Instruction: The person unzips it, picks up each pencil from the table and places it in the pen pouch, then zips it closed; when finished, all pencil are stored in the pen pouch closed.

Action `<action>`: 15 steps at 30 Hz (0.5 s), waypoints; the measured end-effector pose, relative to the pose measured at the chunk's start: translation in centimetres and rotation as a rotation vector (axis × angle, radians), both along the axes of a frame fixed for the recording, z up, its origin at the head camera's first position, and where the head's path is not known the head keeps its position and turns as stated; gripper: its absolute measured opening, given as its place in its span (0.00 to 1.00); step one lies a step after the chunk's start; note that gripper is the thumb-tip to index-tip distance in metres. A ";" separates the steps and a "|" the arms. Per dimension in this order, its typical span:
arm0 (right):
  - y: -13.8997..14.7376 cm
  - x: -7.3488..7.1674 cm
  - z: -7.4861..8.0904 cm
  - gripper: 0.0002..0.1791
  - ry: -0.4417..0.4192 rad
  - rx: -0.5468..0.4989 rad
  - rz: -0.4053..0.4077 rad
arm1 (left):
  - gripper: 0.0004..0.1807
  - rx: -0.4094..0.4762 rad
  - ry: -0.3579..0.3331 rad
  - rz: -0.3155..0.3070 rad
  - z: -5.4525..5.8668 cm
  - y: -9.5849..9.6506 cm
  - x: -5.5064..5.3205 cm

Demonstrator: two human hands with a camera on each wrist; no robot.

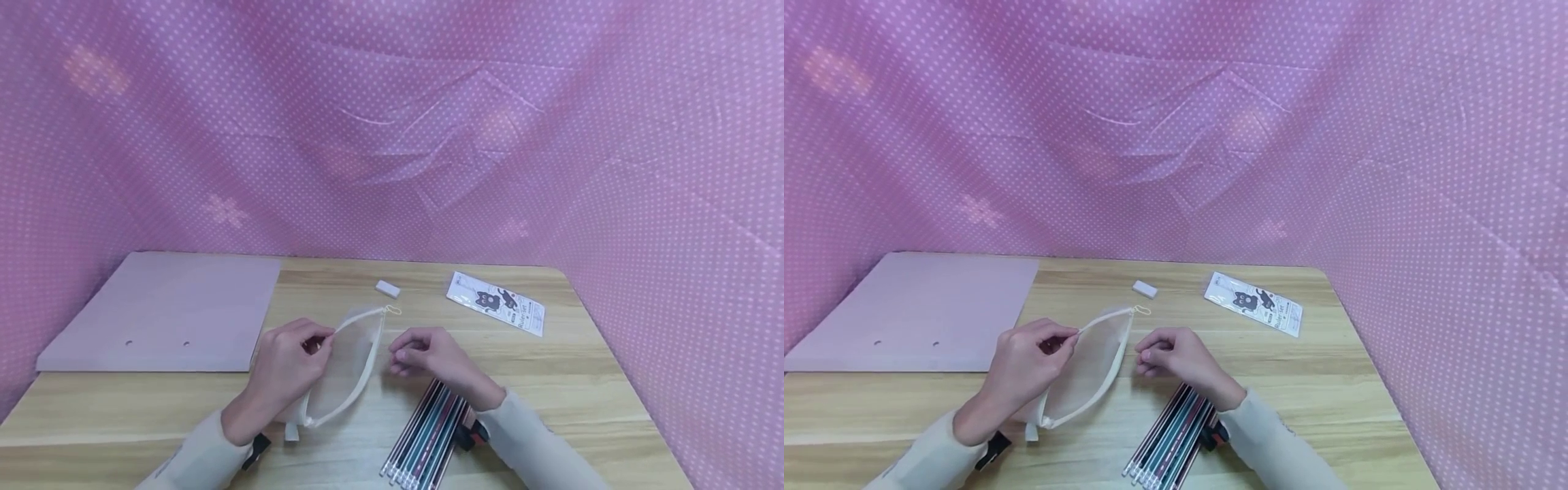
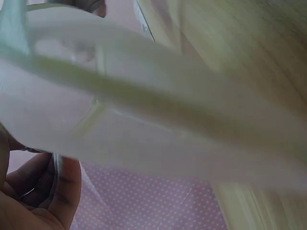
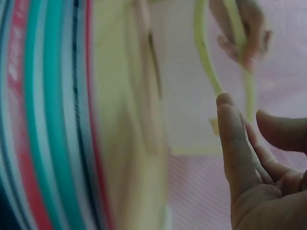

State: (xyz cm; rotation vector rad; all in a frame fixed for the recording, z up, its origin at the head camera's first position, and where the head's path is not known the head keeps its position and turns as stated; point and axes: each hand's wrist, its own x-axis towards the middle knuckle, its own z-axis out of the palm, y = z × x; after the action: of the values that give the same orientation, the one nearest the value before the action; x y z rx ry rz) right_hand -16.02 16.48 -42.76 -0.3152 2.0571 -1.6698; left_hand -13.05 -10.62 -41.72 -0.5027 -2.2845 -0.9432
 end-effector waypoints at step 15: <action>3.7 1.6 -1.9 0.23 0.554 0.302 0.483 | 0.06 -0.003 -0.022 -0.010 -0.1 0.2 0.1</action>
State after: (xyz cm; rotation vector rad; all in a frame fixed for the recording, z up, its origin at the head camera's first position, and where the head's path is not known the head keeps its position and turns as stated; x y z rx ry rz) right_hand -14.43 20.20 -44.65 -1.1680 2.3155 -1.0339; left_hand -12.97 -10.37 -41.84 -0.5078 -2.3056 -0.9547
